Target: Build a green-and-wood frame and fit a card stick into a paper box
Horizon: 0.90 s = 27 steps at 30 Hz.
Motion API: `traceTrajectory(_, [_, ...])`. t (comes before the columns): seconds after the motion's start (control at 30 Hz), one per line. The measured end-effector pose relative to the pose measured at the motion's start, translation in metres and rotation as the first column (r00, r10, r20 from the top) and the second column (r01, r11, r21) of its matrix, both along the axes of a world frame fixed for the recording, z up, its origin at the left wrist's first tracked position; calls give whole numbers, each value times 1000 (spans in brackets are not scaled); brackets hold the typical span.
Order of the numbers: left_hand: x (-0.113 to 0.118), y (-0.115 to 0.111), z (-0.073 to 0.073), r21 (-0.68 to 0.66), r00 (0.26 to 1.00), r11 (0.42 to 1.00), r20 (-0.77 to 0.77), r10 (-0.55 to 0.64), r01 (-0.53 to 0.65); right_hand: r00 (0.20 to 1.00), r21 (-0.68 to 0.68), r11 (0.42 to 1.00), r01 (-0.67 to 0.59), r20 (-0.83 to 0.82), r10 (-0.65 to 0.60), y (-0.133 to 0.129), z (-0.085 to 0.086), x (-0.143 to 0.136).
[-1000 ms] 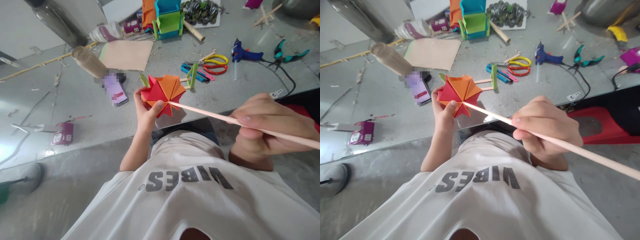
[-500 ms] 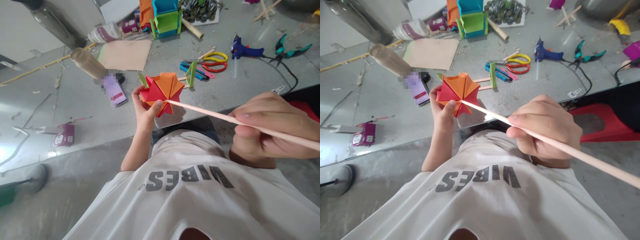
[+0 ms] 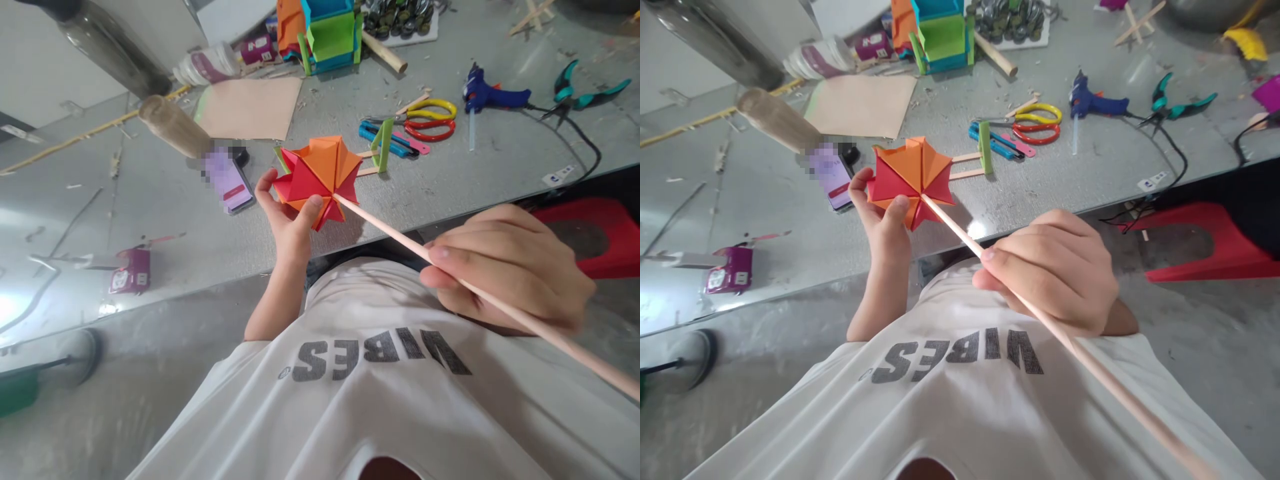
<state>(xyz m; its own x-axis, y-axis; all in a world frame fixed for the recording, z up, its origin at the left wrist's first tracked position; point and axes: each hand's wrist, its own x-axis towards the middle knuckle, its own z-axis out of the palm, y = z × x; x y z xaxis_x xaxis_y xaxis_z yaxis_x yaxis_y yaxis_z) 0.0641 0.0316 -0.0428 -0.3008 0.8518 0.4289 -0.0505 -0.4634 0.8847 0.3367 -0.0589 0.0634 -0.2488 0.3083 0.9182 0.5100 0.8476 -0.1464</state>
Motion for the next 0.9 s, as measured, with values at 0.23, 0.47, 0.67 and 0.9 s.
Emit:
traceTrajectory(0.23, [5,-1,1,29,999,999,-23,22,-22,997,56,996,-74,7,74,15,-8,-9])
traceTrajectory(0.47, [12,-7,3,62,999,998,-33,-28,30,995,37,995,-95,-35,96,22,-23,-13])
traceTrajectory(0.67, [21,-15,10,154,998,987,-64,-28,38,998,-73,995,-61,-25,59,30,-47,-14])
traceTrajectory(0.9, [20,-17,1,165,988,984,-146,-45,69,988,20,996,-90,-124,92,39,-58,-29])
